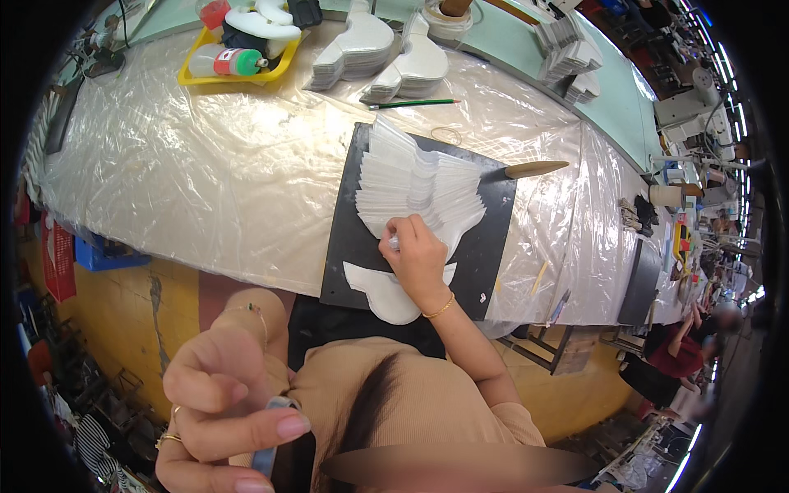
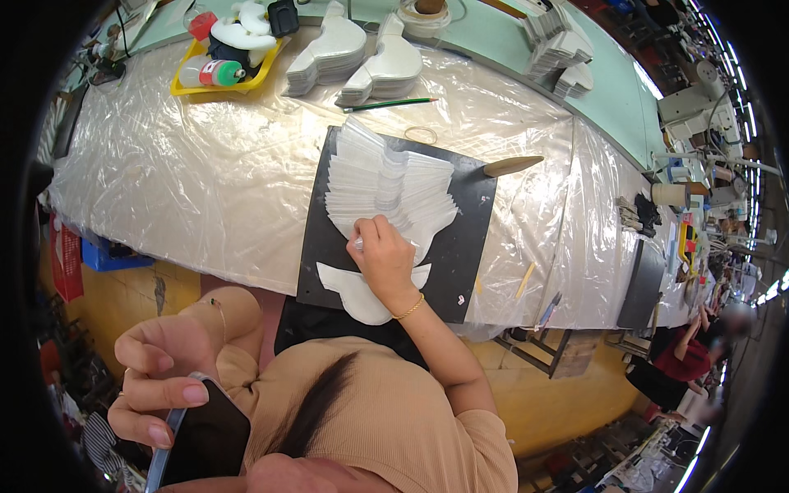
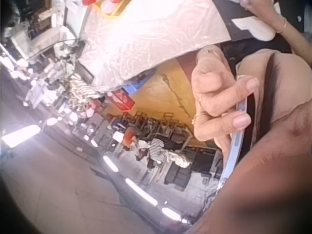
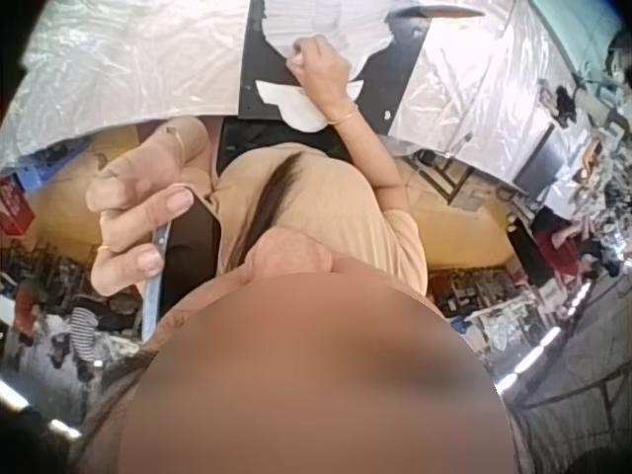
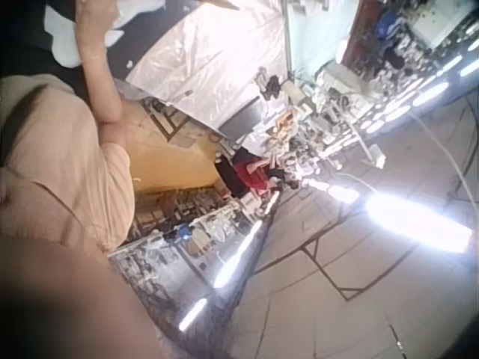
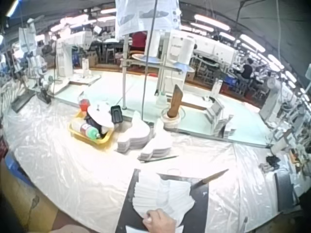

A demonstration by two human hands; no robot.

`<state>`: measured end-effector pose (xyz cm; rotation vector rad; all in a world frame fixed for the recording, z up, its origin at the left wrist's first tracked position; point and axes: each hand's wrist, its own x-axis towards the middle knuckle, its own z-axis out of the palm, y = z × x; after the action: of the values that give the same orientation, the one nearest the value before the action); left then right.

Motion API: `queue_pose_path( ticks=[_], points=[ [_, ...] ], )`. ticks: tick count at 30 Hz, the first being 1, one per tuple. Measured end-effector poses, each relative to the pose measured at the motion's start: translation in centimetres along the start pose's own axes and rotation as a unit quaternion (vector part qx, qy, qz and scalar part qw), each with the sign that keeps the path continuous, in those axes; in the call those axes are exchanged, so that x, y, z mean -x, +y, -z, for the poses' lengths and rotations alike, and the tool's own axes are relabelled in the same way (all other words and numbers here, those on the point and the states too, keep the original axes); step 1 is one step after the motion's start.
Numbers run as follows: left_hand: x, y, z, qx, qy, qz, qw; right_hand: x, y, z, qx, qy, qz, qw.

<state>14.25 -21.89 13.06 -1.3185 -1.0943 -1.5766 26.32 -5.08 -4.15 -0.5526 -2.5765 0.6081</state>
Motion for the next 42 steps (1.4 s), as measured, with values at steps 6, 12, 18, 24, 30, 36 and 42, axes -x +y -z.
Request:
queue_pose_path(
  ticks=[6, 12, 18, 24, 30, 36, 42],
  points=[
    [0.1, -0.1, 0.1, 0.000, -0.006, 0.003, 1.000, -0.2, -0.8, 0.0, 0.010, 0.035, 0.018, 0.999],
    [-0.3, -0.2, 0.3, -0.016, -0.026, 0.005, 1.000, -0.2, -0.9, -0.3, 0.038, 0.037, 0.007, 0.999],
    [0.1, -0.3, 0.3, -0.015, -0.025, 0.006, 1.000, -0.1, -0.9, -0.6, 0.073, 0.018, 0.009, 0.997],
    [0.2, -0.3, 0.6, -0.015, -0.012, 0.000, 1.000, 0.0, -0.9, -0.1, 0.023, 0.018, 0.004, 1.000],
    [0.3, -0.2, 0.6, -0.020, -0.011, 0.003, 1.000, 0.3, -1.1, -0.1, 0.017, 0.007, 0.016, 1.000],
    [0.0, -0.4, 0.3, -0.007, -0.010, 0.000, 1.000, 0.3, -1.1, -0.1, 0.008, 0.019, 0.002, 1.000],
    [-0.1, -0.5, 0.0, -0.003, -0.007, -0.003, 1.000, 0.3, -1.1, -0.1, 0.021, 0.023, 0.006, 0.999]
  ],
)
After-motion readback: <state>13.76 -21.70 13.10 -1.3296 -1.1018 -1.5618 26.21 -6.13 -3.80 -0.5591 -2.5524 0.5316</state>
